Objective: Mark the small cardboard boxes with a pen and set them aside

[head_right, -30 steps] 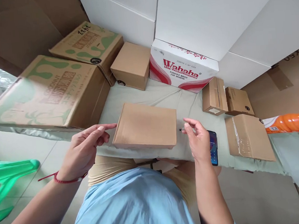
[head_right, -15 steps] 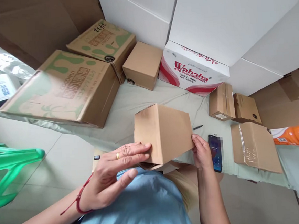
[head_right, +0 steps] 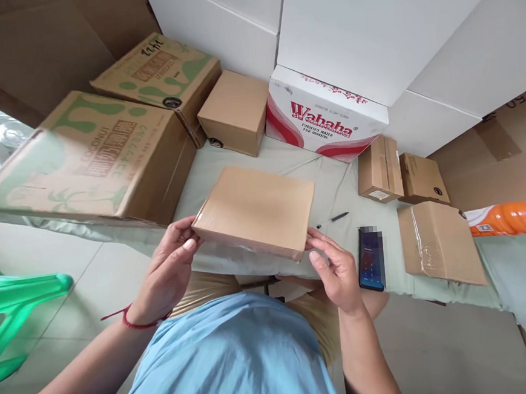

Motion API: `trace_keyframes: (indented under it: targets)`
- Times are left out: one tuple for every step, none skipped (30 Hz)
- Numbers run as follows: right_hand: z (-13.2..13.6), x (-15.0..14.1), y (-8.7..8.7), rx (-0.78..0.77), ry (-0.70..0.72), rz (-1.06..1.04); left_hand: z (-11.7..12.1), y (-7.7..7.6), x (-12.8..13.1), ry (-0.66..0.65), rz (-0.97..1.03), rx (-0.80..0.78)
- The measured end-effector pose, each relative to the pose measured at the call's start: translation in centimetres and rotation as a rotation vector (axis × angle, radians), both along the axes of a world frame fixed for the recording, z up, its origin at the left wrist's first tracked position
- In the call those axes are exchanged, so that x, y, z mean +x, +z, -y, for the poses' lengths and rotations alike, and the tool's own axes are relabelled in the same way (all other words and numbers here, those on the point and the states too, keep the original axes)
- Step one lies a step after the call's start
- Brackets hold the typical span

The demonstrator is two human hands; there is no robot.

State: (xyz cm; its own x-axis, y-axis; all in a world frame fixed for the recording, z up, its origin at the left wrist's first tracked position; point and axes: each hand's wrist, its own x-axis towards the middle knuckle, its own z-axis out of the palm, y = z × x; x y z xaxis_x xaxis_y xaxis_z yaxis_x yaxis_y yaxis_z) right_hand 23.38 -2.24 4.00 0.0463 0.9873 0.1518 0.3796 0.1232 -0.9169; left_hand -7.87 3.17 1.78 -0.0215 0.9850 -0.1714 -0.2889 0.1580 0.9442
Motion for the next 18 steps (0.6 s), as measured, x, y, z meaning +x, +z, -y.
trace_keyframes:
  targets:
    - [0.1,-0.2,0.4,0.035,0.037,0.052,-0.2,0.2,-0.1,0.013,0.021,0.007]
    - [0.1,-0.4,0.8,0.07,0.059,0.095,-0.4,0.4,-0.3,0.028,0.034,0.008]
    - [0.2,-0.6,1.2,0.106,0.064,0.127,-0.7,0.7,-0.4,0.045,0.035,0.006]
    - [0.4,-0.7,1.5,0.138,0.055,0.152,-1.0,1.0,-0.5,0.062,0.022,0.004]
    - [0.6,-0.9,1.7,0.166,0.038,0.17,-1.3,1.2,-0.6,0.079,-0.001,0.003]
    - [0.9,-1.0,1.9,0.189,0.013,0.182,-1.6,1.5,-0.6,0.095,-0.031,0.005]
    - [1.2,-1.1,2.1,0.209,-0.013,0.19,-1.9,1.8,-0.7,0.112,-0.061,0.012]
    - [1.6,-1.2,2.3,0.232,-0.036,0.195,-2.3,2.1,-0.7,0.128,-0.087,0.023]
    - [2.0,-1.3,2.5,0.263,-0.053,0.203,-2.6,2.4,-0.6,0.142,-0.106,0.036]
    - [2.5,-1.3,2.8,0.3,-0.068,0.215,-3.0,2.8,-0.6,0.151,-0.116,0.05]
    - [3.0,-1.3,3.1,0.342,-0.082,0.237,-3.4,3.2,-0.5,0.157,-0.119,0.066]
    - [3.5,-1.3,3.5,0.382,-0.093,0.27,-3.8,3.6,-0.4,0.156,-0.119,0.082]
    - [4.0,-1.4,3.9,0.417,-0.099,0.308,-4.4,4.0,-0.3,0.149,-0.117,0.092]
    - [4.5,-1.4,4.3,0.442,-0.099,0.344,-5.0,4.5,-0.1,0.133,-0.116,0.093]
    - [4.9,-1.4,4.7,0.459,-0.092,0.371,-5.8,4.8,0.2,0.112,-0.117,0.085]
    - [5.2,-1.5,5.1,0.472,-0.075,0.387,-6.7,5.1,0.5,0.087,-0.121,0.073]
    - [5.4,-1.6,5.4,0.481,-0.046,0.393,-7.7,5.3,0.9,0.056,-0.129,0.057]
    - [5.4,-1.8,5.5,0.484,-0.006,0.394,-8.8,5.3,1.5,0.021,-0.14,0.042]
